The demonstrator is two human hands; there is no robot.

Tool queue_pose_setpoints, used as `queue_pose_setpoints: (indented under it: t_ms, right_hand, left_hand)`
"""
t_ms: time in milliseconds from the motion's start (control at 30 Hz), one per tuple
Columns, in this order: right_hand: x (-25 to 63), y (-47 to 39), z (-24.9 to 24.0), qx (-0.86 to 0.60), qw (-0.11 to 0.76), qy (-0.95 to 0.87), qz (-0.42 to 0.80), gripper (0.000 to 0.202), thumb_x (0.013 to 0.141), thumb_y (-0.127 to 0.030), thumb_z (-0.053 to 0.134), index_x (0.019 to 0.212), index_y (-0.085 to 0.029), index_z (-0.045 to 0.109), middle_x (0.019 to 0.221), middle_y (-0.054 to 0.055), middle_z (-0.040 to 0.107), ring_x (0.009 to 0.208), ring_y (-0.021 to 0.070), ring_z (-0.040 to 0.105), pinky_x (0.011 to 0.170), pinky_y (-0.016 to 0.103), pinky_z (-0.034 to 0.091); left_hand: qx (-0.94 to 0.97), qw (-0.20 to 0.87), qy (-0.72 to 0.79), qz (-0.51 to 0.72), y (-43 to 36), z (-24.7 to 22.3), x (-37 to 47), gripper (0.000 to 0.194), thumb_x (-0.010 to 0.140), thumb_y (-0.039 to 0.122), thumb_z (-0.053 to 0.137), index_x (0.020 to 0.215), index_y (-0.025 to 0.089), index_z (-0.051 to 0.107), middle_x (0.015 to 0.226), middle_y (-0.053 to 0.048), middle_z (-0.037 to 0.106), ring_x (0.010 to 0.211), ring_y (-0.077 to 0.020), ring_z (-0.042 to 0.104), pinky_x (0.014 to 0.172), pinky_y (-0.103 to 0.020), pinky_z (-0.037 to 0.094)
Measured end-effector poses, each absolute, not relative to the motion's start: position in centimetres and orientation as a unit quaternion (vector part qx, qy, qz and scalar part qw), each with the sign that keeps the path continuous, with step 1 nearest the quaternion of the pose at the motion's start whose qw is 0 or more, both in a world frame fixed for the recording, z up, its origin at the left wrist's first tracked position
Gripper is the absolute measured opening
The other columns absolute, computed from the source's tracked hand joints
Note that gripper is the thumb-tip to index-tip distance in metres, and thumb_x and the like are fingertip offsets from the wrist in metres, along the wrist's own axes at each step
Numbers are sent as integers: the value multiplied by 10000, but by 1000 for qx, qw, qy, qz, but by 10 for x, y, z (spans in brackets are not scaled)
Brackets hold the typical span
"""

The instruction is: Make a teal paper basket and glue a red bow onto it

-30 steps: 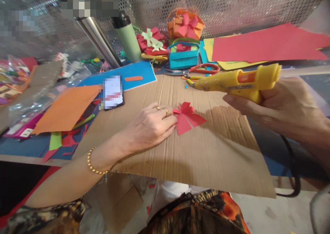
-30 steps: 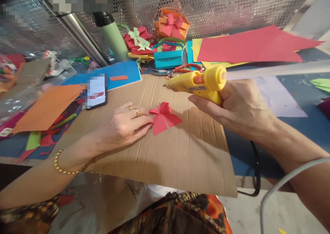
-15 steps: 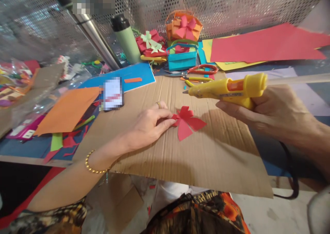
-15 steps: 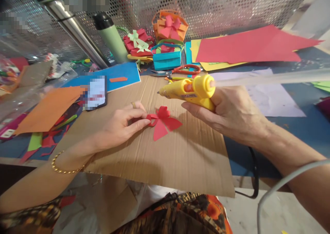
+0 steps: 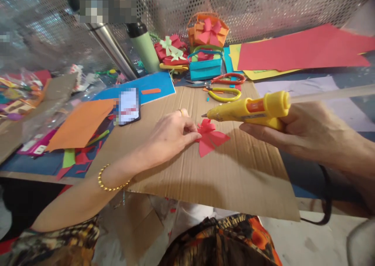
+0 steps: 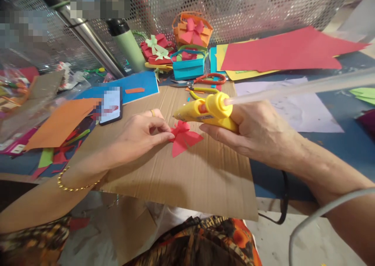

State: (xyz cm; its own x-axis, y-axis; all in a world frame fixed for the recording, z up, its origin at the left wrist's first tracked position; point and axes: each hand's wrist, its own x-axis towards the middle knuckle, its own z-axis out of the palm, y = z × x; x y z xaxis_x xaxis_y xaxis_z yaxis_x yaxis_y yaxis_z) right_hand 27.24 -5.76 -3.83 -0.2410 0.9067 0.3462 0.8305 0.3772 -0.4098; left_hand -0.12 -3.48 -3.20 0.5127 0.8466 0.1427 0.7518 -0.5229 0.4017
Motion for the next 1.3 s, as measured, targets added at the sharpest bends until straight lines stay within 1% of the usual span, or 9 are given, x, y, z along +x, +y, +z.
queue_pose_setpoints:
  t_ms: [133, 267, 367, 467, 533, 667, 1000, 1133, 1300]
  right_hand:
    - [271, -58, -39, -522, 256, -804, 124, 858, 820, -1058, 203, 554, -268, 403, 446, -29, 353, 413, 105, 284, 411, 326, 265]
    - [274, -61, -39, -525, 234, -806, 143, 861, 808, -1066, 236, 538, -265, 401, 425, -27, 359, 370, 94, 290, 353, 310, 242]
    - [276, -61, -39, -520, 226, -810, 153, 869, 803, -1068, 248, 492, -266, 371, 382, -28, 325, 314, 77, 261, 298, 299, 185]
    - [274, -59, -40, -499, 238, -818, 160, 869, 821, -1054, 264, 491, -263, 410, 346, -44, 280, 275, 68, 234, 266, 287, 144]
    - [272, -58, -41, -484, 251, -823, 160, 858, 844, -1033, 286, 509, -261, 450, 337, -56, 260, 266, 68, 227, 259, 280, 142]
    - [269, -56, -42, -472, 261, -825, 169, 842, 855, -1021, 310, 505, -264, 431, 335, -52, 291, 259, 68, 238, 247, 276, 147]
    - [273, -56, -42, -507, 219, -817, 166, 890, 803, -1069, 237, 529, -253, 462, 383, -33, 367, 307, 70, 295, 286, 259, 203]
    - [273, -55, -45, -505, 206, -820, 175, 908, 792, -1078, 199, 549, -251, 487, 390, -41, 350, 302, 65, 259, 282, 268, 172]
    - [271, -54, -47, -497, 203, -829, 159, 887, 816, -1060, 161, 545, -256, 418, 403, -46, 317, 328, 56, 237, 303, 273, 165]
  left_hand:
    - [857, 133, 469, 163, -36, -32, 0, 143, 874, 161, 761, 733, 183, 750, 790, -6, 687, 726, -146, 606, 626, -292, 437]
    - [857, 126, 470, 169, -35, -35, -1, 157, 874, 143, 760, 725, 190, 753, 781, -5, 687, 726, -152, 606, 624, -298, 436]
    - [861, 116, 465, 169, -35, -37, -1, 170, 893, 161, 771, 726, 193, 763, 766, -4, 679, 714, -150, 598, 621, -298, 429]
    - [866, 103, 464, 159, -34, -37, -1, 183, 894, 162, 794, 716, 188, 760, 741, 3, 661, 682, -141, 576, 614, -299, 414]
    - [866, 96, 465, 153, -34, -36, -1, 176, 888, 155, 806, 720, 186, 761, 737, 3, 657, 677, -143, 571, 609, -301, 405]
    - [871, 89, 459, 151, -34, -36, 1, 177, 903, 169, 801, 731, 184, 760, 760, -6, 664, 697, -150, 587, 607, -302, 401]
    - [847, 100, 515, 81, -38, -26, 10, 188, 913, 160, 800, 733, 168, 748, 831, -21, 676, 750, -159, 595, 656, -313, 387]
    - [838, 106, 532, 58, -39, -22, 13, 207, 927, 162, 786, 724, 167, 744, 865, -32, 686, 773, -166, 598, 676, -317, 390]
    - [843, 98, 524, 65, -39, -22, 12, 222, 939, 170, 767, 719, 163, 739, 879, -43, 694, 760, -162, 595, 662, -312, 388]
